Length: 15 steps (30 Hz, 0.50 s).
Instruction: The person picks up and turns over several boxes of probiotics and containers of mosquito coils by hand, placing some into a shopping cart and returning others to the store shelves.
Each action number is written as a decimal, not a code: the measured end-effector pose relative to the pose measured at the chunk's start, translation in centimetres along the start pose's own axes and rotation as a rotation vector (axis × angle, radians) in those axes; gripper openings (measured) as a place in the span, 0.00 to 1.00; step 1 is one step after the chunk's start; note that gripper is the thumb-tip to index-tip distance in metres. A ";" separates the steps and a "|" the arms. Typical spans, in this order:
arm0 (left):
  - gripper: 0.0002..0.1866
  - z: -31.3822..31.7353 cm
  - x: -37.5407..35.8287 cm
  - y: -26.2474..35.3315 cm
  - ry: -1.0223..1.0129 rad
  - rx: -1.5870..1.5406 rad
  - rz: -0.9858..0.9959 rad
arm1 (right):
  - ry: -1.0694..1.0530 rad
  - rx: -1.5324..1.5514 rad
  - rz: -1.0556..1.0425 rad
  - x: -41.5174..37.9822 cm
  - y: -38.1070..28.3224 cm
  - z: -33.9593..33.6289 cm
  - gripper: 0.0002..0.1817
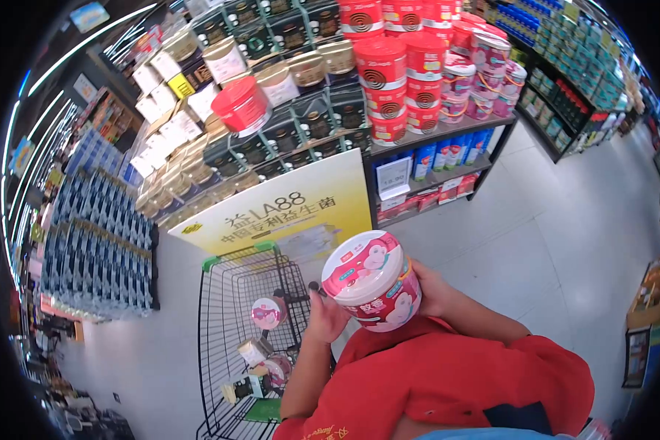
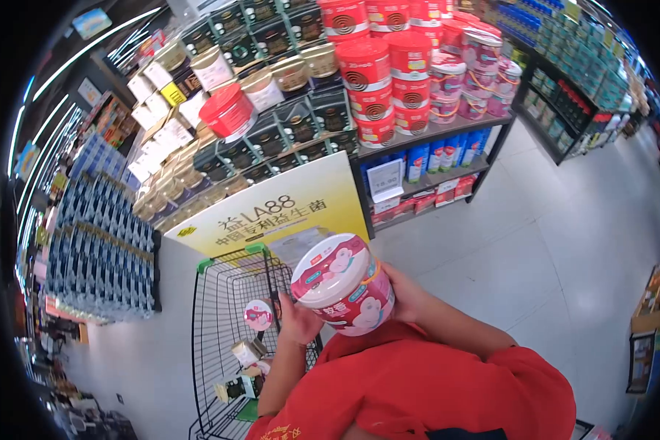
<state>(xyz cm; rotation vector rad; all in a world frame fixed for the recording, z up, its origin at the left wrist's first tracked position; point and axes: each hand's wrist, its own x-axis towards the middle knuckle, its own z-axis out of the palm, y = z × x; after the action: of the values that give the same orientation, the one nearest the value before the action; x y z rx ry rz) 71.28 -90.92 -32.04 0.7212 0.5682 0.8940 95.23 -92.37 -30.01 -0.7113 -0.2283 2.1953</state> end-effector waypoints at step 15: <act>0.39 1.1 0.4 3.4 0.273 -0.265 0.125 | 0.171 -1.568 -0.569 5.2 -12.7 3.1 0.25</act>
<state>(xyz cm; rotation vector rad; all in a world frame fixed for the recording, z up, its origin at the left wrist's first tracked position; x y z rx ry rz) 70.66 -89.47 -28.81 0.4002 0.6354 1.1703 98.97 -79.84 -24.79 -1.3530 -1.8718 1.0504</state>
